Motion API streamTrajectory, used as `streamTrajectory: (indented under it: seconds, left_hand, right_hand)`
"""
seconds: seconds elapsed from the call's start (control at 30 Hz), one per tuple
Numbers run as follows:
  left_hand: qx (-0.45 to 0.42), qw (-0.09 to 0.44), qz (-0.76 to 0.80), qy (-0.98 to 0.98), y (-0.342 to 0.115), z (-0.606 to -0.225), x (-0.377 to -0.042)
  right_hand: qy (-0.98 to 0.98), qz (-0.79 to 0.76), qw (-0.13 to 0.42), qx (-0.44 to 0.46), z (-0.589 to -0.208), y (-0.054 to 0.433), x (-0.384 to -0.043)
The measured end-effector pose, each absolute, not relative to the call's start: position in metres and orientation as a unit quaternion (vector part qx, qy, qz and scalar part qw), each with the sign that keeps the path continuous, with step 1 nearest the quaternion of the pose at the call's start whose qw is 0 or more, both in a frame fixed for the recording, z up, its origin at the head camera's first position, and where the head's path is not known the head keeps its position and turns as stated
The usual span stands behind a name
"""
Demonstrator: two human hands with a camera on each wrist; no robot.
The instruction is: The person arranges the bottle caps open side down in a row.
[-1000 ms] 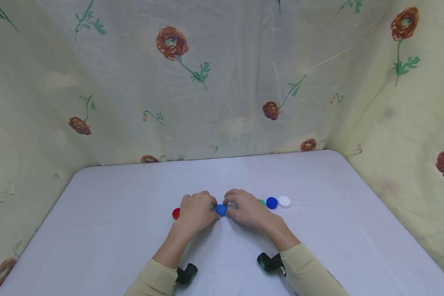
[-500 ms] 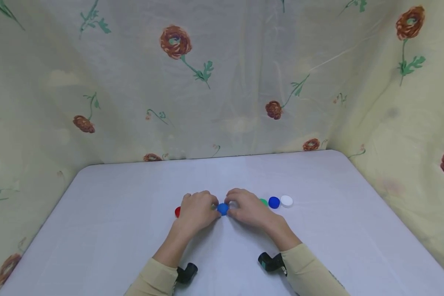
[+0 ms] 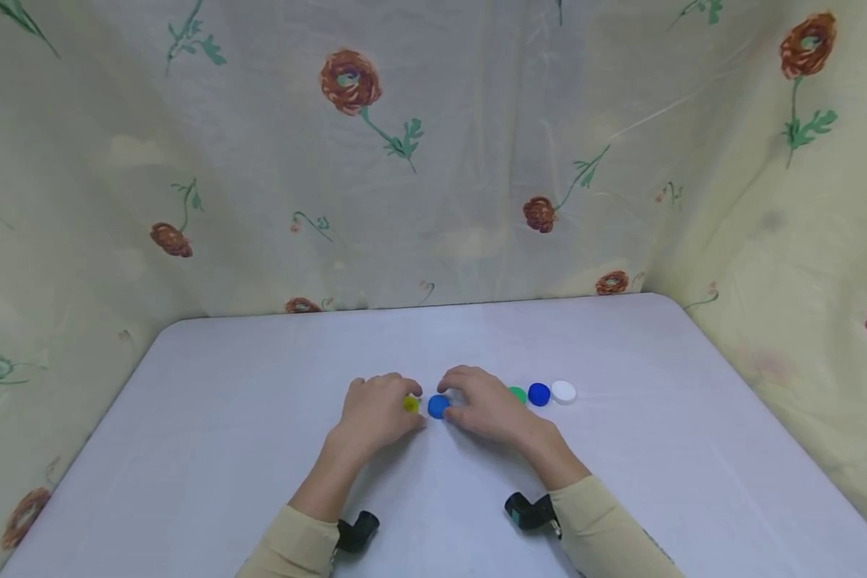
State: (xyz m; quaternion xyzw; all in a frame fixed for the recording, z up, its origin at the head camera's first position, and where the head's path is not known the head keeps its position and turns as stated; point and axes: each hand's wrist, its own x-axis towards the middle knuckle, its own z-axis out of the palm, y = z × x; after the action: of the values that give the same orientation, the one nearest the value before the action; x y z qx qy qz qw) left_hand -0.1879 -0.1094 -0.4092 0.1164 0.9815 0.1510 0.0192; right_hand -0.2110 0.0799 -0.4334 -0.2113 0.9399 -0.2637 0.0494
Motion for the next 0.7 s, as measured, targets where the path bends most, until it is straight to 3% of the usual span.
streamTrajectory:
  seconds: [0.7]
  left_hand:
    - [0.117, -0.001, 0.127, 0.985, -0.123, -0.413, -0.187]
  right_hand:
    - [0.937, -0.245, 0.047, -0.245, -0.431, 0.065, -0.212]
